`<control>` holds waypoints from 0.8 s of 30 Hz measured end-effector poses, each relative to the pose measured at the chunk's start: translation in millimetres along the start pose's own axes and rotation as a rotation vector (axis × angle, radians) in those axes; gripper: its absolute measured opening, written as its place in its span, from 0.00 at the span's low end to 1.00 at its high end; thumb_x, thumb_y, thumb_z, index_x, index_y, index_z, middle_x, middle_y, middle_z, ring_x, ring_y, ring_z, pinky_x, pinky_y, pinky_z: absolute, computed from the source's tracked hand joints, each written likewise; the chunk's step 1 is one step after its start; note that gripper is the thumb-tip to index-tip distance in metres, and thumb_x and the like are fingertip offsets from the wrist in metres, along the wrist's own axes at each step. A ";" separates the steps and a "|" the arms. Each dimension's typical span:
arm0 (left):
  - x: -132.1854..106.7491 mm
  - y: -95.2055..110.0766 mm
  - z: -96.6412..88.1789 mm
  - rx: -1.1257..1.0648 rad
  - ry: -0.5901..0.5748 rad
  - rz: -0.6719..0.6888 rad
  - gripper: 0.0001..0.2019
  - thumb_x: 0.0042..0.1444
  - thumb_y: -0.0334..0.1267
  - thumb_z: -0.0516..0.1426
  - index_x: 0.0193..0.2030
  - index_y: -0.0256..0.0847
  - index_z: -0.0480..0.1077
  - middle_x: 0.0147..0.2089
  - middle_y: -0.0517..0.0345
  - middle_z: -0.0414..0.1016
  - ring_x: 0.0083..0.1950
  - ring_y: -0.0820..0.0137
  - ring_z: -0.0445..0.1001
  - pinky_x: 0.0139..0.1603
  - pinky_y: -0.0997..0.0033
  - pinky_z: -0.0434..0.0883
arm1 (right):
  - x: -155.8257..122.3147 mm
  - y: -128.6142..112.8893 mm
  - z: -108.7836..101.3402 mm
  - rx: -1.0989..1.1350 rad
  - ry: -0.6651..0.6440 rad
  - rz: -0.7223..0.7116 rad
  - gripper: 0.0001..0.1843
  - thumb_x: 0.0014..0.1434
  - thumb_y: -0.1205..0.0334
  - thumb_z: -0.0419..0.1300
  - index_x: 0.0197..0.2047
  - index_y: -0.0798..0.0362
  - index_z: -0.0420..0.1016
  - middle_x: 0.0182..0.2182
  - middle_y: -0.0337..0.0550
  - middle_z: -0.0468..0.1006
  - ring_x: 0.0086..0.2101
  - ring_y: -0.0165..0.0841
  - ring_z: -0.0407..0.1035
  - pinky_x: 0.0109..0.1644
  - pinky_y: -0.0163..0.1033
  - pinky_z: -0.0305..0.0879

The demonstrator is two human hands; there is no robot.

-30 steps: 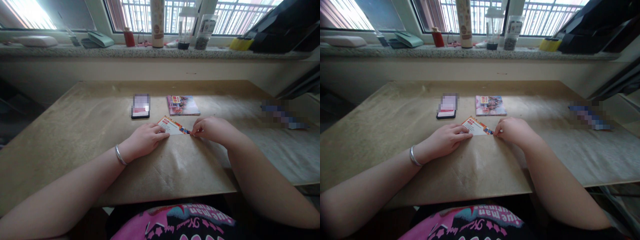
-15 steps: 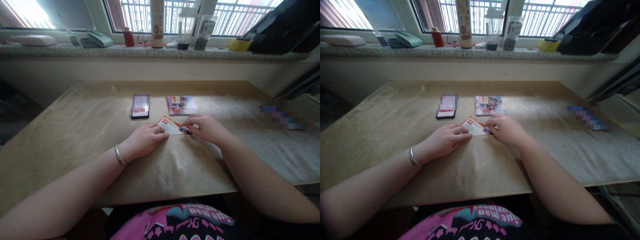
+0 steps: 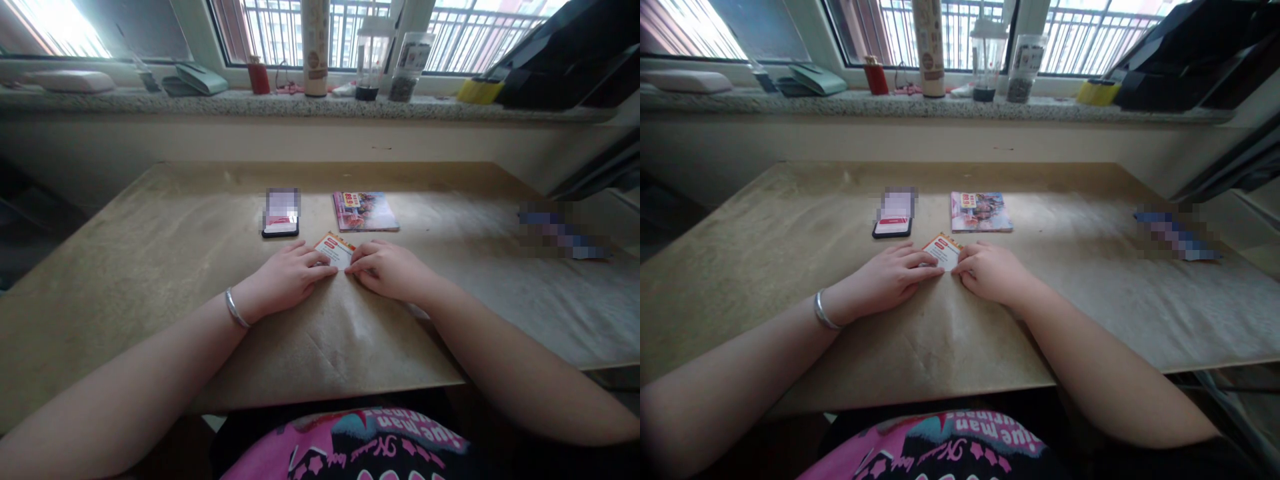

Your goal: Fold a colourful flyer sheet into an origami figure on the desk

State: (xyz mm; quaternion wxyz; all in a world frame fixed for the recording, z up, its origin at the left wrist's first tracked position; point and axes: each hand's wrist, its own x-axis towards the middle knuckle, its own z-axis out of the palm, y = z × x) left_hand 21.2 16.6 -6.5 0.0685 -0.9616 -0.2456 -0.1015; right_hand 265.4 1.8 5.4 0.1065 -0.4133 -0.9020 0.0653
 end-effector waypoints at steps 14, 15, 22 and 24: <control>-6.5 -5.0 -14.9 -0.032 -0.034 -0.033 0.16 0.61 0.31 0.52 0.52 0.49 0.73 0.55 0.57 0.74 0.54 0.66 0.72 0.64 0.54 0.59 | -0.6 -2.3 -1.4 0.031 -0.021 0.027 0.15 0.59 0.65 0.54 0.42 0.47 0.83 0.43 0.40 0.79 0.42 0.36 0.72 0.47 0.41 0.67; -7.1 -5.6 -16.1 -0.030 -0.040 -0.037 0.15 0.61 0.32 0.52 0.51 0.50 0.74 0.54 0.57 0.75 0.54 0.66 0.72 0.63 0.55 0.59 | -0.5 -2.5 -1.6 0.029 -0.022 0.028 0.15 0.59 0.65 0.54 0.42 0.47 0.83 0.43 0.40 0.79 0.42 0.36 0.72 0.47 0.41 0.67; -10.2 -10.1 -26.3 0.031 -0.105 -0.034 0.14 0.61 0.33 0.54 0.49 0.50 0.75 0.46 0.58 0.77 0.46 0.67 0.74 0.57 0.58 0.62 | -1.2 -4.6 -3.0 0.022 -0.020 0.045 0.14 0.58 0.65 0.55 0.41 0.46 0.83 0.43 0.41 0.79 0.42 0.36 0.72 0.47 0.42 0.67; -11.7 -12.6 -28.0 0.037 -0.131 -0.026 0.13 0.61 0.33 0.54 0.49 0.49 0.75 0.45 0.58 0.77 0.45 0.67 0.73 0.55 0.60 0.63 | -1.5 -4.8 -3.0 0.019 -0.016 0.045 0.14 0.59 0.65 0.56 0.41 0.46 0.83 0.42 0.41 0.79 0.42 0.36 0.71 0.46 0.42 0.67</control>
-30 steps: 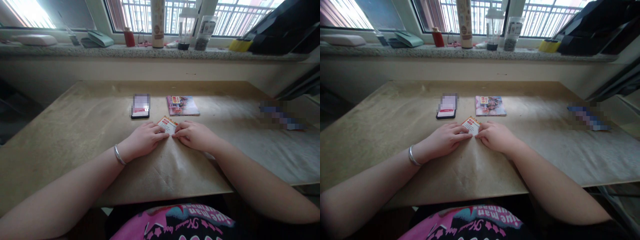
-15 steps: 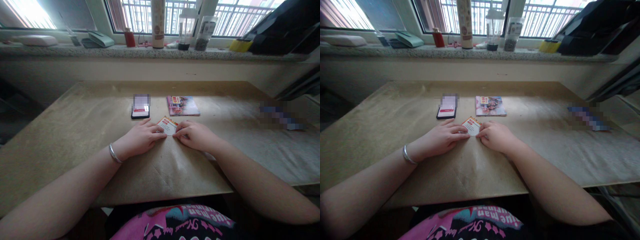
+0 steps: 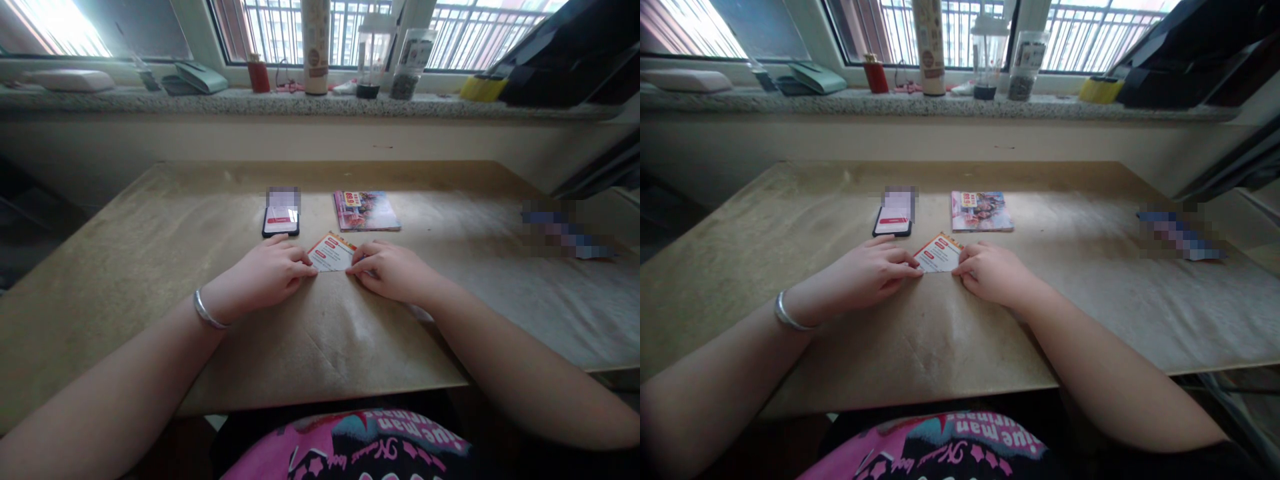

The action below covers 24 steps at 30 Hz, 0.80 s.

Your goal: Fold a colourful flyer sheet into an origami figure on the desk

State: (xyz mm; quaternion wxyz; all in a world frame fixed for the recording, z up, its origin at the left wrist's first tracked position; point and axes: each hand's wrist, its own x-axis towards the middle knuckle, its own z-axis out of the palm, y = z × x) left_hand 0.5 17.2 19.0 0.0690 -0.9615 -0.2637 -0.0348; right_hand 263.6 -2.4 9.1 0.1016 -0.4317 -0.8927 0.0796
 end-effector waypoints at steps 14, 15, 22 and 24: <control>-10.0 -11.9 -13.9 -0.028 -0.127 -0.013 0.12 0.60 0.35 0.54 0.44 0.51 0.77 0.41 0.62 0.78 0.42 0.68 0.73 0.51 0.62 0.63 | 0.4 5.2 2.4 -0.035 -0.017 -0.045 0.16 0.59 0.65 0.54 0.43 0.46 0.82 0.44 0.40 0.79 0.41 0.36 0.72 0.44 0.41 0.67; -11.3 -13.6 -14.3 -0.027 -0.139 -0.013 0.11 0.60 0.36 0.54 0.42 0.51 0.78 0.40 0.62 0.78 0.42 0.68 0.73 0.50 0.63 0.64 | 0.3 5.0 2.2 -0.034 -0.018 -0.046 0.16 0.59 0.65 0.54 0.43 0.46 0.82 0.44 0.41 0.79 0.41 0.36 0.72 0.44 0.41 0.67; -15.7 -20.5 -15.5 -0.147 -0.203 -0.106 0.12 0.57 0.34 0.55 0.43 0.49 0.79 0.42 0.61 0.79 0.42 0.69 0.75 0.46 0.69 0.68 | -0.5 4.6 1.9 -0.034 -0.021 -0.041 0.15 0.59 0.65 0.54 0.43 0.46 0.82 0.44 0.41 0.79 0.42 0.35 0.72 0.43 0.40 0.66; -16.4 -20.3 -15.5 -0.158 -0.211 -0.115 0.12 0.57 0.34 0.54 0.43 0.48 0.79 0.42 0.60 0.79 0.41 0.69 0.75 0.45 0.70 0.69 | -0.6 4.5 1.8 -0.039 -0.022 -0.041 0.16 0.59 0.66 0.55 0.43 0.45 0.82 0.44 0.41 0.79 0.42 0.35 0.72 0.43 0.40 0.66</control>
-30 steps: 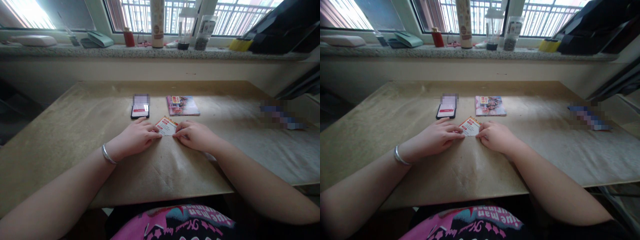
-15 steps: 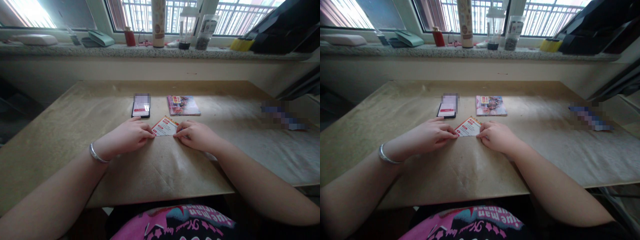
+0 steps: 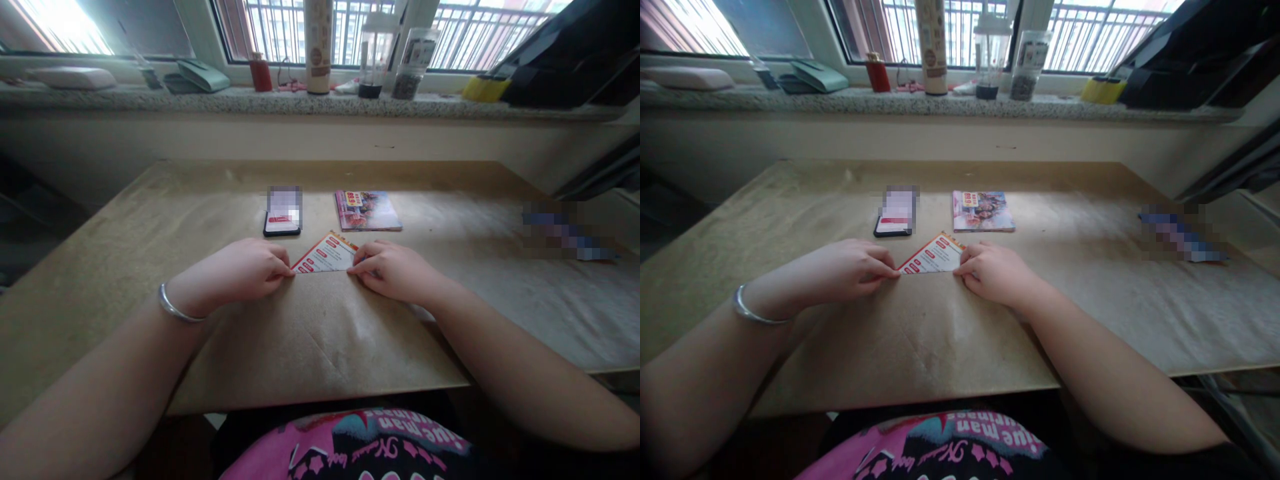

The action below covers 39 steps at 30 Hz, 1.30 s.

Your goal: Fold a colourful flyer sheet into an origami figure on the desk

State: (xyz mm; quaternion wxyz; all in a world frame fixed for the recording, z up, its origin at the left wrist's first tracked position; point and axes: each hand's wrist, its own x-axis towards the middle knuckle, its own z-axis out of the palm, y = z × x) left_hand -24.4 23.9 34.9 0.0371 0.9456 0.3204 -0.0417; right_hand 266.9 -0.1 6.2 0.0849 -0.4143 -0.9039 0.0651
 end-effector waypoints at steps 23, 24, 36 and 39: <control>-3.1 -3.4 2.5 0.094 0.081 -0.199 0.09 0.55 0.34 0.52 0.30 0.42 0.74 0.30 0.59 0.76 0.30 0.70 0.73 0.29 0.72 0.65 | 0.9 -0.1 0.2 0.009 0.007 -0.019 0.15 0.60 0.64 0.54 0.43 0.46 0.82 0.44 0.41 0.79 0.42 0.35 0.72 0.44 0.40 0.67; -1.3 0.6 4.2 0.098 0.132 -0.227 0.09 0.57 0.36 0.52 0.33 0.42 0.74 0.31 0.58 0.76 0.30 0.69 0.73 0.29 0.72 0.65 | 0.9 0.4 0.5 0.005 0.010 -0.020 0.15 0.60 0.64 0.54 0.43 0.45 0.82 0.44 0.41 0.79 0.42 0.35 0.72 0.44 0.40 0.67; 23.7 15.1 32.4 0.008 0.324 0.029 0.11 0.63 0.37 0.54 0.50 0.43 0.73 0.49 0.53 0.77 0.47 0.66 0.74 0.48 0.65 0.72 | 2.5 10.6 2.8 0.002 0.121 0.129 0.13 0.55 0.62 0.60 0.45 0.50 0.75 0.44 0.46 0.77 0.45 0.40 0.71 0.47 0.43 0.66; 25.6 15.4 32.6 0.054 0.362 0.050 0.10 0.64 0.37 0.53 0.47 0.42 0.74 0.46 0.53 0.78 0.45 0.66 0.75 0.45 0.66 0.72 | 2.2 12.8 1.9 0.020 0.081 0.135 0.16 0.54 0.61 0.61 0.46 0.51 0.74 0.45 0.46 0.77 0.45 0.40 0.71 0.48 0.43 0.65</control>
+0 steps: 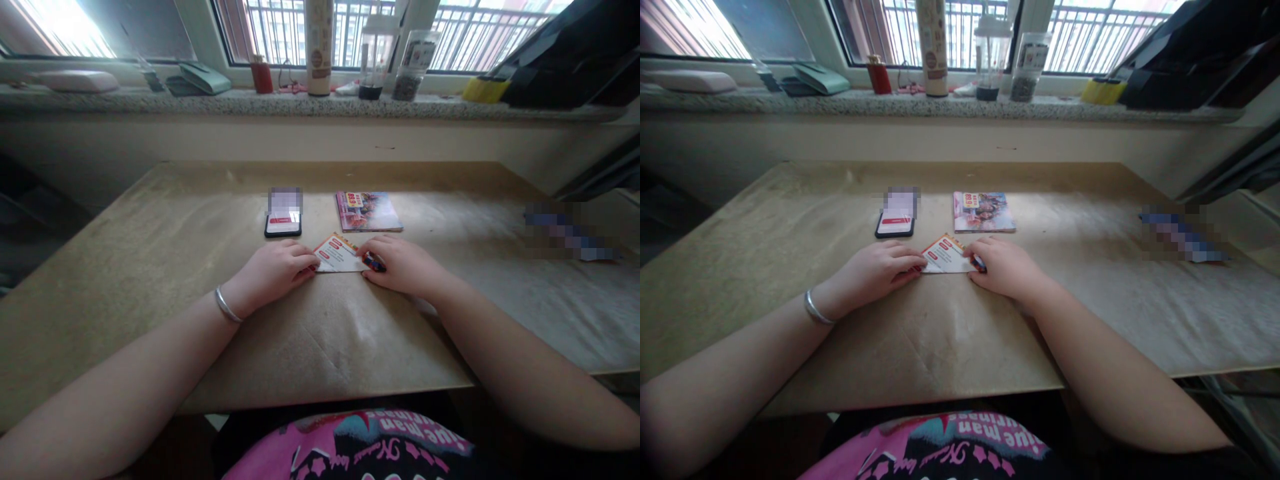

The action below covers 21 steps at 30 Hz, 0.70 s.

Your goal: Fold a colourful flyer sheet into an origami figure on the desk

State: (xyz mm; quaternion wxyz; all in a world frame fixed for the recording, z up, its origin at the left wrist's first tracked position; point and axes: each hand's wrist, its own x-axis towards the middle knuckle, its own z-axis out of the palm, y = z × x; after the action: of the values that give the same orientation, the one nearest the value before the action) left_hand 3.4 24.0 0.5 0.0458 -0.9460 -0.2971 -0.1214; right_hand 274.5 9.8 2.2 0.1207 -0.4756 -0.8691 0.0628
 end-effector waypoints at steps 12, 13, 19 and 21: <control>7.1 12.6 2.4 0.185 0.119 -0.008 0.11 0.64 0.36 0.51 0.34 0.37 0.72 0.33 0.55 0.76 0.33 0.69 0.73 0.35 0.69 0.67 | 7.5 -25.6 8.8 -0.102 0.133 -0.116 0.09 0.62 0.60 0.54 0.37 0.51 0.75 0.39 0.45 0.79 0.41 0.38 0.69 0.43 0.40 0.60; 7.2 12.6 1.9 0.187 0.144 -0.009 0.11 0.64 0.36 0.51 0.34 0.38 0.71 0.33 0.56 0.76 0.33 0.69 0.73 0.35 0.69 0.66 | 8.0 -26.5 9.2 -0.116 0.152 -0.113 0.10 0.62 0.61 0.54 0.36 0.51 0.75 0.37 0.45 0.79 0.40 0.37 0.68 0.42 0.40 0.60; 8.3 18.6 -4.8 0.249 0.238 0.004 0.10 0.65 0.36 0.50 0.35 0.41 0.71 0.34 0.59 0.78 0.38 0.68 0.73 0.43 0.64 0.64 | 8.6 -33.2 8.8 -0.171 0.260 -0.115 0.12 0.63 0.62 0.51 0.35 0.52 0.75 0.35 0.46 0.78 0.37 0.37 0.66 0.41 0.40 0.57; 9.1 23.7 -6.3 0.288 0.242 0.008 0.10 0.65 0.37 0.51 0.35 0.42 0.71 0.35 0.60 0.78 0.39 0.67 0.73 0.44 0.62 0.63 | 8.6 -37.5 8.7 -0.164 0.272 -0.107 0.12 0.63 0.62 0.50 0.34 0.52 0.74 0.34 0.45 0.78 0.37 0.36 0.66 0.39 0.40 0.57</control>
State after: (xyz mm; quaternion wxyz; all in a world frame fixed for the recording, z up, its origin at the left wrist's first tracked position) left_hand 22.9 8.6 8.6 0.2164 -0.9094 -0.2998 -0.1903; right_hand 237.3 -3.2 3.6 0.2013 -0.4410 -0.8710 -0.0797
